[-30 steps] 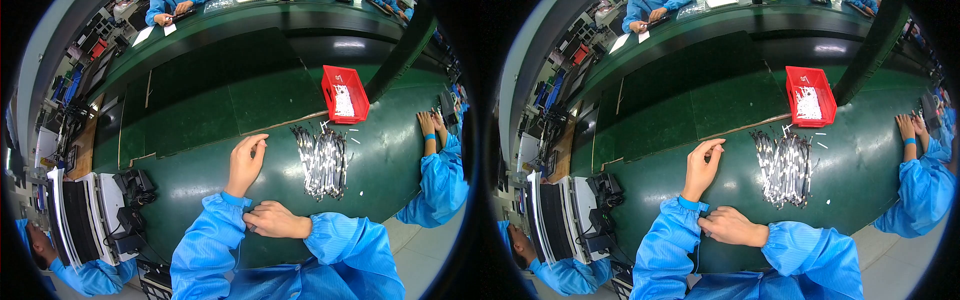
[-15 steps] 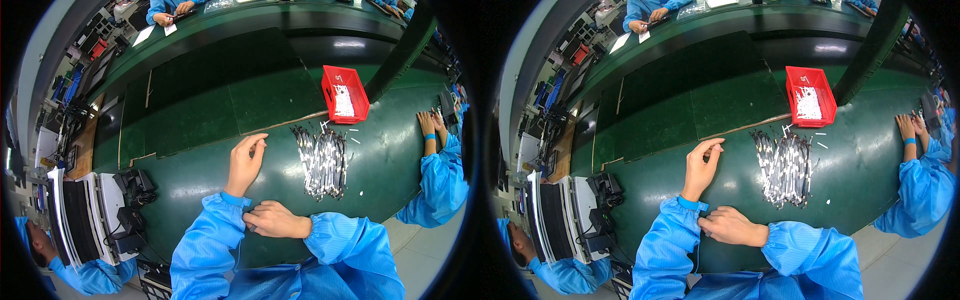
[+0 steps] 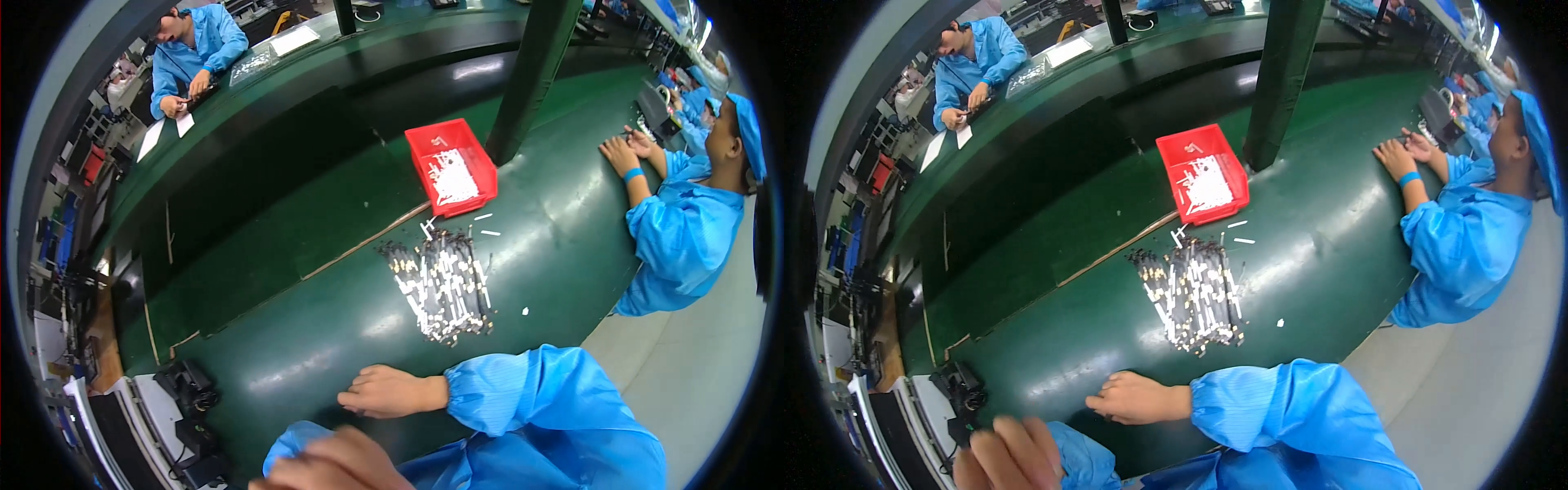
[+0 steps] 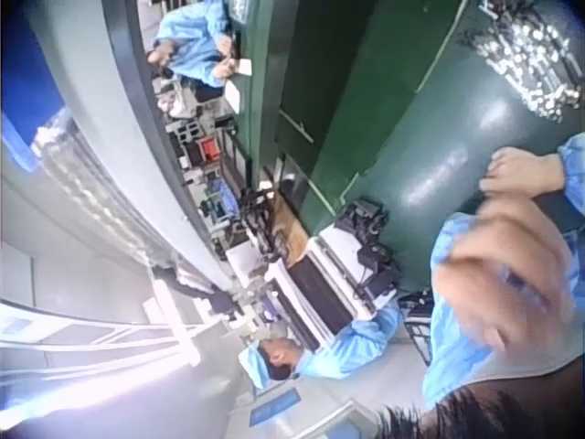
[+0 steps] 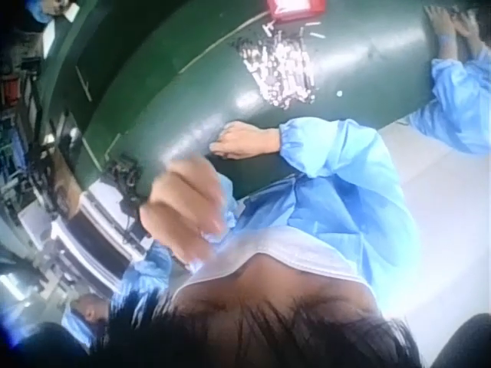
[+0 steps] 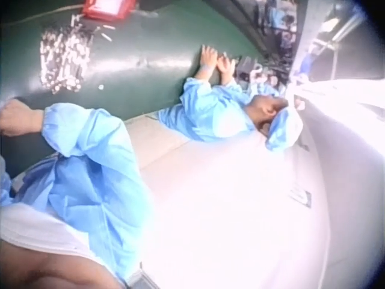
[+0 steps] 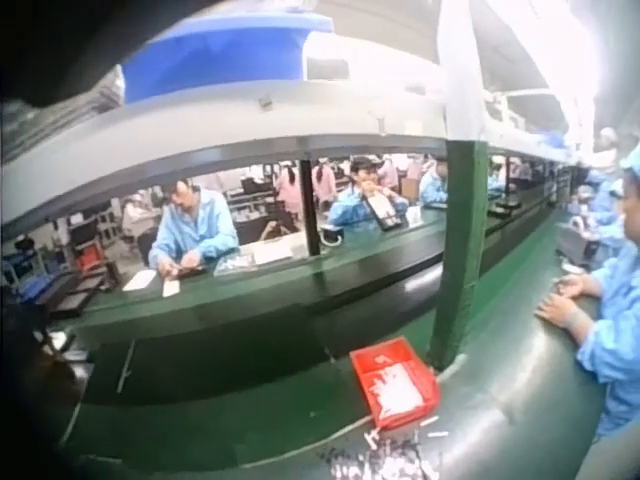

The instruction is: The person assembles internal components and ribbon cables into a tablet chassis by hand, using tweezers to manipulate the small parts.

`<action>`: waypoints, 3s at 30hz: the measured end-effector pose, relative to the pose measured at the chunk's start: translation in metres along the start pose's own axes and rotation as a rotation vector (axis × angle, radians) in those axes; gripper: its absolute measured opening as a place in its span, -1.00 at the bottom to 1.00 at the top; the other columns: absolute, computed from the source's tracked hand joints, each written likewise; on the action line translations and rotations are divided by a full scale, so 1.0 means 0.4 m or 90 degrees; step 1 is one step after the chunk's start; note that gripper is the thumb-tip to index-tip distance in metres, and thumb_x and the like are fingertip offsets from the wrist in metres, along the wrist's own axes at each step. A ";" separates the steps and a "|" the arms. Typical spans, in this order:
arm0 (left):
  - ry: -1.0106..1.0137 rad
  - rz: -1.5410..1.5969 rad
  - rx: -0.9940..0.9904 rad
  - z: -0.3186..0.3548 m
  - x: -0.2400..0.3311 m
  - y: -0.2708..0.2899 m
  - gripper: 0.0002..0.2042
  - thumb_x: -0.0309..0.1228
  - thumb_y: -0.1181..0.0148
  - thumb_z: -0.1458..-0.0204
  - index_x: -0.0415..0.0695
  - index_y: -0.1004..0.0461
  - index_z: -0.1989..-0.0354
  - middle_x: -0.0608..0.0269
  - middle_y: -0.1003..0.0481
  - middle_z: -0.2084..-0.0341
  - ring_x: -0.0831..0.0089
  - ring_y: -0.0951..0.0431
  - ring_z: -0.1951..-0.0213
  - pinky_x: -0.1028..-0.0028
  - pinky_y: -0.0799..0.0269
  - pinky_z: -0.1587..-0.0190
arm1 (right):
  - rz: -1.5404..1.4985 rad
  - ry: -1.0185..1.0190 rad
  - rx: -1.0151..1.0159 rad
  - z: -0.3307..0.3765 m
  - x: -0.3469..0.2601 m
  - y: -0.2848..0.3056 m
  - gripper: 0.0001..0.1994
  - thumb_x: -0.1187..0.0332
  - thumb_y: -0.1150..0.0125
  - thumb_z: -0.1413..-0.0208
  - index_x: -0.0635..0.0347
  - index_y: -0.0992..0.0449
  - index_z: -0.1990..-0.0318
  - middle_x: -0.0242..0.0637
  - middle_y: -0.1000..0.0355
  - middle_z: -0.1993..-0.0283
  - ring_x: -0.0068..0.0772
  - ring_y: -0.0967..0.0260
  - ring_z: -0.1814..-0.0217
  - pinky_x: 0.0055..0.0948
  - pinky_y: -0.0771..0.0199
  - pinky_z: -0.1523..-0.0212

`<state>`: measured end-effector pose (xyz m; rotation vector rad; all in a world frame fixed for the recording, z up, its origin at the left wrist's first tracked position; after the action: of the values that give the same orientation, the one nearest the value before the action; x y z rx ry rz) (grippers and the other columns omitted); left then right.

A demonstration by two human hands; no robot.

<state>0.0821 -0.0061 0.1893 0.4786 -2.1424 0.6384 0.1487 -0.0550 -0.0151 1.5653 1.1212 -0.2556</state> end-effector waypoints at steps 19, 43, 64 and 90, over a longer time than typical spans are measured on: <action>-0.019 0.107 -0.073 0.023 0.068 -0.005 -0.86 -0.41 -0.25 0.04 -0.02 -0.36 0.44 0.43 -0.44 0.43 0.46 -0.36 0.38 0.51 -0.24 0.32 | -0.010 -0.038 -0.020 0.000 0.000 -0.002 -0.79 0.42 -0.20 0.09 0.14 -0.28 0.32 -0.32 -0.34 0.50 -0.26 -0.38 0.32 -0.33 -0.22 0.24; -0.003 -0.091 0.004 0.025 0.091 -0.032 -0.69 -0.45 0.16 -0.14 0.04 -0.11 0.69 0.46 -0.09 0.69 0.57 -0.11 0.63 0.53 -0.01 0.55 | -0.006 -0.045 0.007 -0.003 0.006 -0.015 -0.83 0.43 -0.16 0.09 0.15 -0.30 0.36 -0.27 -0.34 0.53 -0.19 -0.38 0.36 -0.29 -0.24 0.26; -0.088 -0.544 -0.351 0.036 -0.121 -0.209 -0.84 -0.48 -0.24 0.09 -0.22 -0.51 0.31 0.11 -0.53 0.37 0.28 -0.54 0.30 0.44 -0.39 0.24 | 0.112 -0.001 0.120 0.013 0.027 -0.080 -0.85 0.33 -0.09 -0.03 0.17 -0.32 0.31 -0.29 -0.38 0.50 -0.24 -0.37 0.34 -0.30 -0.26 0.26; -0.029 -0.537 -0.676 0.244 -0.415 -0.301 -0.18 -0.32 -0.32 0.39 -0.07 -0.24 -0.24 0.10 -0.33 -0.07 0.17 -0.34 -0.09 0.27 -0.25 -0.10 | 0.015 0.121 0.165 -0.021 0.014 -0.101 -0.82 0.27 -0.09 0.05 0.18 -0.32 0.43 -0.16 -0.36 0.64 -0.01 -0.36 0.57 -0.08 -0.24 0.57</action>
<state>0.1838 -0.1410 0.0375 0.6853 -1.7508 -0.9363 0.1176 -0.0485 -0.0422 1.8620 1.2537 -0.2473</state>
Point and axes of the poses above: each hand's wrist, its own z-axis away from the middle knuckle, its own y-axis out of the back of the hand, x = y × z, the point moved 2 cm from there along -z, towards the middle knuckle
